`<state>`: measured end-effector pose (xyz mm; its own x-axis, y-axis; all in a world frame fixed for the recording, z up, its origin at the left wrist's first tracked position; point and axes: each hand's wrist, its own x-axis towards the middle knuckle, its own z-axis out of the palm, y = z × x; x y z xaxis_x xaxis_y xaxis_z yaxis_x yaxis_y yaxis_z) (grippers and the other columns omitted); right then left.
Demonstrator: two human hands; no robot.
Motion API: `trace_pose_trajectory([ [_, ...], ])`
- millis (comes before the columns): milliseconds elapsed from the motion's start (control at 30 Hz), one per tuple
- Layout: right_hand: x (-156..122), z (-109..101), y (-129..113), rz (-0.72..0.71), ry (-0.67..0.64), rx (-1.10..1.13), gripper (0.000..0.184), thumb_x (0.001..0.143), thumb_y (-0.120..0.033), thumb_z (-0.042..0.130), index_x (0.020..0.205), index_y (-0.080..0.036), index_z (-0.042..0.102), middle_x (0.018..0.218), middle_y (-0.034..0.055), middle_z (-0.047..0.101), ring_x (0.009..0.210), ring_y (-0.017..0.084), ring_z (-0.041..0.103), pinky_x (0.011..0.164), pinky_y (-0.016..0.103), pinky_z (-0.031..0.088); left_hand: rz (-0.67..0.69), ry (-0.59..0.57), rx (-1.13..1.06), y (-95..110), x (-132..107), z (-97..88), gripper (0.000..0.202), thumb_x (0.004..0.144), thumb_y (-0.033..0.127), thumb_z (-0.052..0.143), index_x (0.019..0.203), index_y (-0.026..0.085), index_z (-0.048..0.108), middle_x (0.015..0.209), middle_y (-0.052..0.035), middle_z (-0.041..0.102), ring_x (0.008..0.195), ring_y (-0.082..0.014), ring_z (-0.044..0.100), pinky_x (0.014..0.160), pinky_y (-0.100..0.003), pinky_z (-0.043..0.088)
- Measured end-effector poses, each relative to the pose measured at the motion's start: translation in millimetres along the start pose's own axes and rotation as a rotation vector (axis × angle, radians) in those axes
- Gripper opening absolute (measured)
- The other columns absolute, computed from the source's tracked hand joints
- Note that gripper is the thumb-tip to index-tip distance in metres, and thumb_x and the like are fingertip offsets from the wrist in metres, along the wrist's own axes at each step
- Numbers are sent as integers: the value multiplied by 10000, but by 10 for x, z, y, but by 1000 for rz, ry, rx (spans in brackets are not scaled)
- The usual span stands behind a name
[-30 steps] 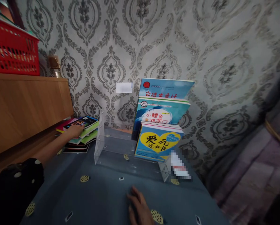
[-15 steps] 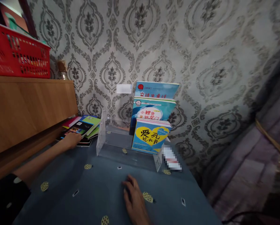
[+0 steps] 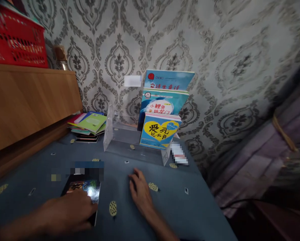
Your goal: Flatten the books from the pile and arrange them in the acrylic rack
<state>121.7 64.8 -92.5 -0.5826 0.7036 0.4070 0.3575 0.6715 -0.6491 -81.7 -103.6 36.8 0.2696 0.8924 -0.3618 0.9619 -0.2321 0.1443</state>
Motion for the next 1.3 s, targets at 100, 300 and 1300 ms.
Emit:
trace_pose_trajectory([
  [100, 12, -14, -51, 17, -25, -4, 290, 928, -237, 440, 1075, -179, 684, 1331, 174, 562, 1253, 295, 554, 1040, 506, 472, -17, 18, -26, -142, -41, -87, 239, 919, 353, 532, 1007, 207, 698, 895, -85, 737, 855, -284, 711, 747, -393, 559],
  [300, 18, -51, -92, -3, -69, -27, 287, 934, -219, 438, 1095, -181, 672, 1350, 166, 549, 1269, 280, 538, 1044, 488, 470, -536, 599, 68, -1013, 32, 589, 429, 955, 337, 390, 1316, 152, 532, 1343, -174, 572, 1183, -332, 593, 965, -496, 482],
  [1300, -40, -21, -197, -9, -28, 29, 374, 938, -214, 440, 1283, -165, 576, 1375, 160, 539, 1275, 269, 528, 1077, 483, 446, -297, 696, 65, -129, 1006, 872, 559, 996, 412, 359, 1386, 18, 433, 1487, -262, 415, 1426, -333, 333, 1160, -511, 307],
])
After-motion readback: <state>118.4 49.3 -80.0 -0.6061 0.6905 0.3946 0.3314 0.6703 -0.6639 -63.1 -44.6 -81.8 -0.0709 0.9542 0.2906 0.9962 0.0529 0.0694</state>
